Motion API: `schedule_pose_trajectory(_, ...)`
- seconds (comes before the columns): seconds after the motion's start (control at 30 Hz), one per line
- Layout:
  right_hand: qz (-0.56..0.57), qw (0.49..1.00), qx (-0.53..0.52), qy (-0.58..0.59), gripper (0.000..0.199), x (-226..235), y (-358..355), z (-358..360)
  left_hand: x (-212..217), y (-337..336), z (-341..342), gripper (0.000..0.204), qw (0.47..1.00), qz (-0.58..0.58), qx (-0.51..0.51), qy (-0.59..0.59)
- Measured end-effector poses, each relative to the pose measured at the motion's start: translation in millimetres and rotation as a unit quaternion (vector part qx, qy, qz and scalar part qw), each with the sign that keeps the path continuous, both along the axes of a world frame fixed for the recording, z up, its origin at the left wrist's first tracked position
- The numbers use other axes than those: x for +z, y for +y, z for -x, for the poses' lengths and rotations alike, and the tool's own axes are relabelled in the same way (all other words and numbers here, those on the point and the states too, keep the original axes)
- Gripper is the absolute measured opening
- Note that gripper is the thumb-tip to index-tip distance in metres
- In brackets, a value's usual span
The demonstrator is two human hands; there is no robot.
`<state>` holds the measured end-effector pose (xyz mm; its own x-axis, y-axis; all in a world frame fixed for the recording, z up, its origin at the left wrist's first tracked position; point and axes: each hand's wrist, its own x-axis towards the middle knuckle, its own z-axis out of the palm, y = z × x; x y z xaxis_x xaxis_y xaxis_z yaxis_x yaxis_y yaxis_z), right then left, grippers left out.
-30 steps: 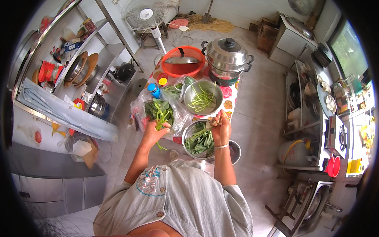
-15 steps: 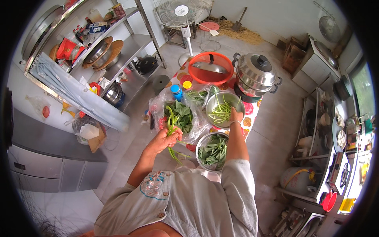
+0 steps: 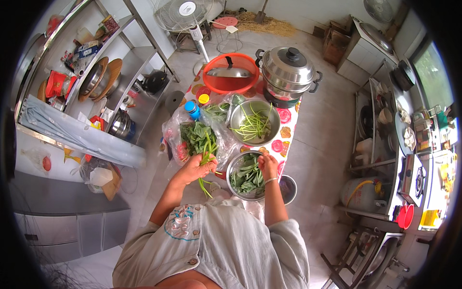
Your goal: The person stands at a kitchen table and repeatedly picks up long green vegetable stems, snaps off the ends, and places the trimmed pieces into a metal bowl. The person continues this repetitive trimming process throughout the clip.
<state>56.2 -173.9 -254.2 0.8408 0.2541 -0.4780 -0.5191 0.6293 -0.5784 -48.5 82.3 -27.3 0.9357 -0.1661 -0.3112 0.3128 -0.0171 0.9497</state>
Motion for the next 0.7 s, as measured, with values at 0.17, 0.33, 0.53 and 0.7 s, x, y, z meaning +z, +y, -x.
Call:
schedule_pose_trajectory(0.17, 0.047, 0.992, 0.06, -0.097, 0.015, 134.8, 22.8, 43.3, -18.4, -25.9, -15.9, 0.025, 0.995, 0.0, -0.096, -0.002)
schedule_pose_trajectory(0.33, 0.012, 0.973, 0.125, -0.195, 0.017, 210.1, 8.5, 46.3, 6.2, -64.6, -24.5, 0.03, 0.956, -0.156, -0.231, -0.091)
schedule_pose_trajectory(0.53, -0.076, 0.973, 0.093, -0.199, 0.014, 220.9, -17.9, 58.3, 14.1, -82.5, -25.0, 0.027, 0.93, -0.154, -0.313, -0.114)
schedule_pose_trajectory(0.7, 0.067, 0.966, 0.028, -0.247, 0.009, 224.0, -33.0, 64.9, 20.4, -90.2, -21.2, 0.026, 0.916, -0.167, -0.338, -0.139)
